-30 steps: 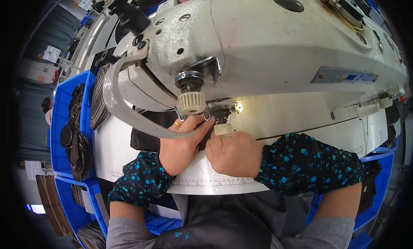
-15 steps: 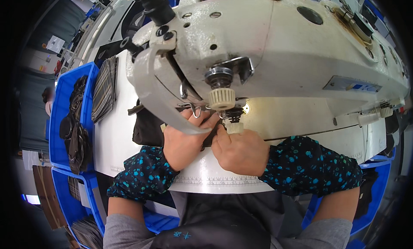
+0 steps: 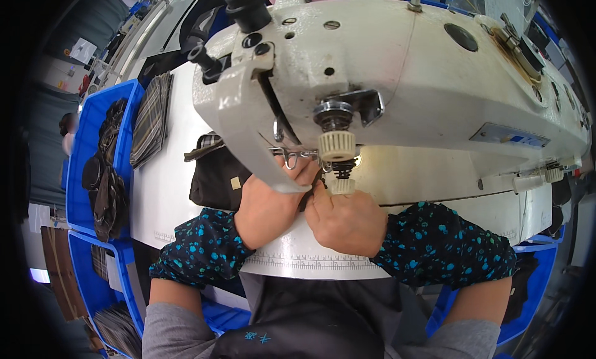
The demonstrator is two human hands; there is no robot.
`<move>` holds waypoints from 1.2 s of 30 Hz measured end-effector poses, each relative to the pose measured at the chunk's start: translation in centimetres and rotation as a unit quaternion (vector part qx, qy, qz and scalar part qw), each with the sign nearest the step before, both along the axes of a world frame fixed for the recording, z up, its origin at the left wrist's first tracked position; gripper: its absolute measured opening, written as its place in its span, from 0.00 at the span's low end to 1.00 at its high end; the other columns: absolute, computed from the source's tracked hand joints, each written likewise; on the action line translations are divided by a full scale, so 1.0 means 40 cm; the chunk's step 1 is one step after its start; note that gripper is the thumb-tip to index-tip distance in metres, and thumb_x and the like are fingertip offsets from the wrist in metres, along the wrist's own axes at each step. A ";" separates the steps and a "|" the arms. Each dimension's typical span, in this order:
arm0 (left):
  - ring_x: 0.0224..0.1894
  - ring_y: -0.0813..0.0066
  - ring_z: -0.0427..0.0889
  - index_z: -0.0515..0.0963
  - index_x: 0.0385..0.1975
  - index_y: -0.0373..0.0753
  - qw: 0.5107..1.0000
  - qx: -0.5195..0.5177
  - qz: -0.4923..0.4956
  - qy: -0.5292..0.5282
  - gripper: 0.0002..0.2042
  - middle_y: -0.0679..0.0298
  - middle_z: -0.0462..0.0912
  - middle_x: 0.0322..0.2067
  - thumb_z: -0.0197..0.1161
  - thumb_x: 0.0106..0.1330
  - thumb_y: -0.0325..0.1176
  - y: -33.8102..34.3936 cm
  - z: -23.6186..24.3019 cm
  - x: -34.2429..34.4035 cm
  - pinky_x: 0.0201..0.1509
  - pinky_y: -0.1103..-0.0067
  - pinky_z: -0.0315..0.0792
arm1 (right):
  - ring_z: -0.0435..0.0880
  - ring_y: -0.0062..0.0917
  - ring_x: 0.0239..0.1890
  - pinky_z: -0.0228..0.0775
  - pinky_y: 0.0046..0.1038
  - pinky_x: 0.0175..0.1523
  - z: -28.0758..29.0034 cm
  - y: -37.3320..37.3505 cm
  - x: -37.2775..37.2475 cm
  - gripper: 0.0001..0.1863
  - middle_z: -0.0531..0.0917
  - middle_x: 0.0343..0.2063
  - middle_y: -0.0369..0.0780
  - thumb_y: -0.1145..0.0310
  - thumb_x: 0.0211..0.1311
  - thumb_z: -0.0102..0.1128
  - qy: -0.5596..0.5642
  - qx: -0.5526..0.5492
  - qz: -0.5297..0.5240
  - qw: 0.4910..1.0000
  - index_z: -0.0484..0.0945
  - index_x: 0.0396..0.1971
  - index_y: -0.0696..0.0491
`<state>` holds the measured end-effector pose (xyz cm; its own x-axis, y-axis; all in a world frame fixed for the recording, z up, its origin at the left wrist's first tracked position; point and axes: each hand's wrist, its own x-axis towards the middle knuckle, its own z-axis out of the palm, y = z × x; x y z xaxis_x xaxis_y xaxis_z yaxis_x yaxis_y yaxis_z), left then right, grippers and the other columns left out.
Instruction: Sewing and assembling components of leather bags using an industrial sewing machine.
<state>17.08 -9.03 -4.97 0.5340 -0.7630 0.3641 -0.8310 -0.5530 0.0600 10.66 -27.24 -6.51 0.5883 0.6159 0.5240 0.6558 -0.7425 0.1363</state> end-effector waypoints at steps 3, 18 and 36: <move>0.47 0.69 0.77 0.80 0.52 0.34 1.000 -0.014 -0.004 -0.002 0.21 0.65 0.78 0.44 0.60 0.57 0.32 -0.001 0.000 0.003 0.48 0.75 0.76 | 0.82 0.25 0.24 0.72 0.28 0.22 0.003 0.000 0.000 0.11 0.86 0.35 0.51 0.68 0.47 0.61 0.008 0.000 0.002 1.000 0.83 0.29 0.60; 0.53 0.67 0.79 0.81 0.51 0.39 0.999 0.017 -0.016 -0.029 0.20 0.65 0.80 0.50 0.61 0.57 0.33 0.043 0.032 0.009 0.59 0.67 0.74 | 0.85 0.28 0.29 0.75 0.28 0.25 -0.004 -0.018 0.013 0.13 0.86 0.39 0.49 0.69 0.48 0.62 -0.015 0.005 -0.021 1.000 0.86 0.34 0.58; 0.40 0.67 0.79 0.85 0.41 0.40 0.994 -0.050 -0.092 0.034 0.16 0.68 0.78 0.35 0.68 0.50 0.28 0.015 0.013 0.025 0.49 0.71 0.72 | 0.78 0.22 0.17 0.66 0.23 0.21 -0.011 0.009 -0.043 0.12 0.87 0.41 0.55 0.70 0.52 0.61 0.025 0.008 -0.009 1.000 0.85 0.35 0.60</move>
